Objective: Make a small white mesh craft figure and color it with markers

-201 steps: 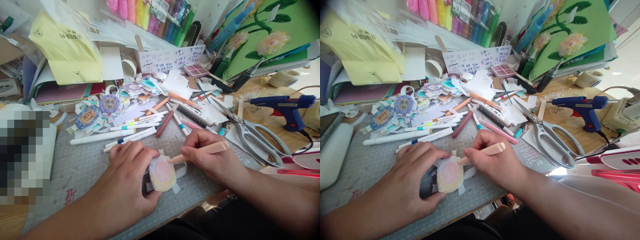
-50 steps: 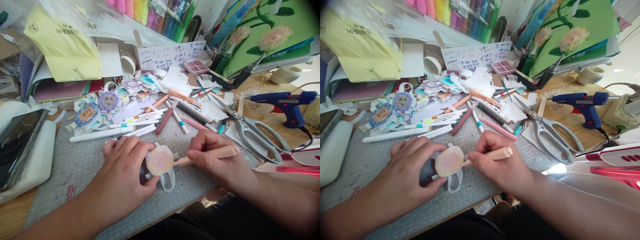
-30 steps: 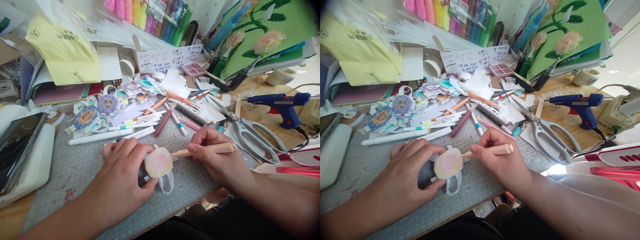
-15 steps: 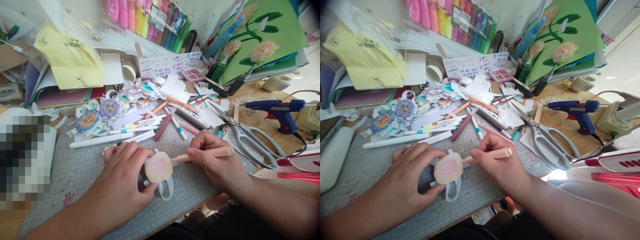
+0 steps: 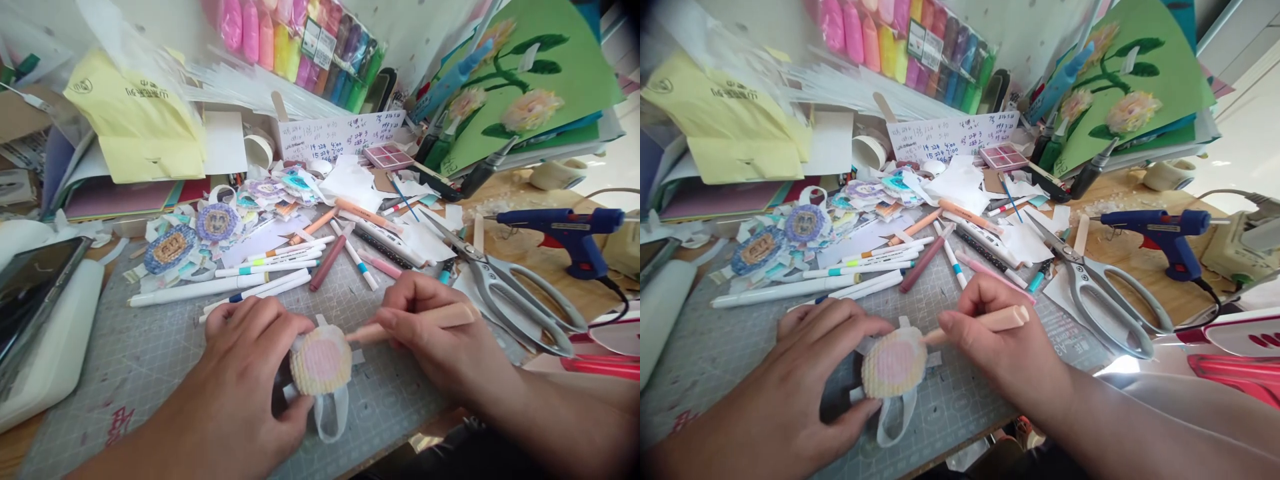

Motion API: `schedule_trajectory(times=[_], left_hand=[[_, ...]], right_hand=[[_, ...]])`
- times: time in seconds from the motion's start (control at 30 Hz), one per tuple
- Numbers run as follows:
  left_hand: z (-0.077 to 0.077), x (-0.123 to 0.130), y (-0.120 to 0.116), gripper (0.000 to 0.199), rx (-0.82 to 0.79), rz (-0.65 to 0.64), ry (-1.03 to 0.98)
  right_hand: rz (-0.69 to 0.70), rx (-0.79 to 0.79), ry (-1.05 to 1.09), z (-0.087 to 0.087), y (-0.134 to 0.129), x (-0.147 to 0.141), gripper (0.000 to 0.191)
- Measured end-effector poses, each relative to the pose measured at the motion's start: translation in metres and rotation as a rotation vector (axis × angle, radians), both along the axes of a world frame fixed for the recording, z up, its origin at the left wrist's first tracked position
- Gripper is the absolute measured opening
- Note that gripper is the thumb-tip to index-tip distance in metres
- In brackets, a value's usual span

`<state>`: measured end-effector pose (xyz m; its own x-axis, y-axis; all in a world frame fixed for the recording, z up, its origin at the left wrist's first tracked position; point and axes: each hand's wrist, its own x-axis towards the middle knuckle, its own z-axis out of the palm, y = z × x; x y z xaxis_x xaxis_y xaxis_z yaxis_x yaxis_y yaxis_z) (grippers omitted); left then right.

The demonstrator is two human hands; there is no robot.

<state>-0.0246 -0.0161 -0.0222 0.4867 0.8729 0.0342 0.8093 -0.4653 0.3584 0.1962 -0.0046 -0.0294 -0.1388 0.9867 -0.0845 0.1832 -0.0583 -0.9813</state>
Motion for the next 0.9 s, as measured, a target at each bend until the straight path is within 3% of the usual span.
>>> schedule_trajectory(times=[0.9], left_hand=[[0.003,0.002,0.003,0.038,-0.075,-0.016,-0.012]], right_hand=[[0.056,-0.003,-0.057,0.0067,0.0,-0.0031,0.023]])
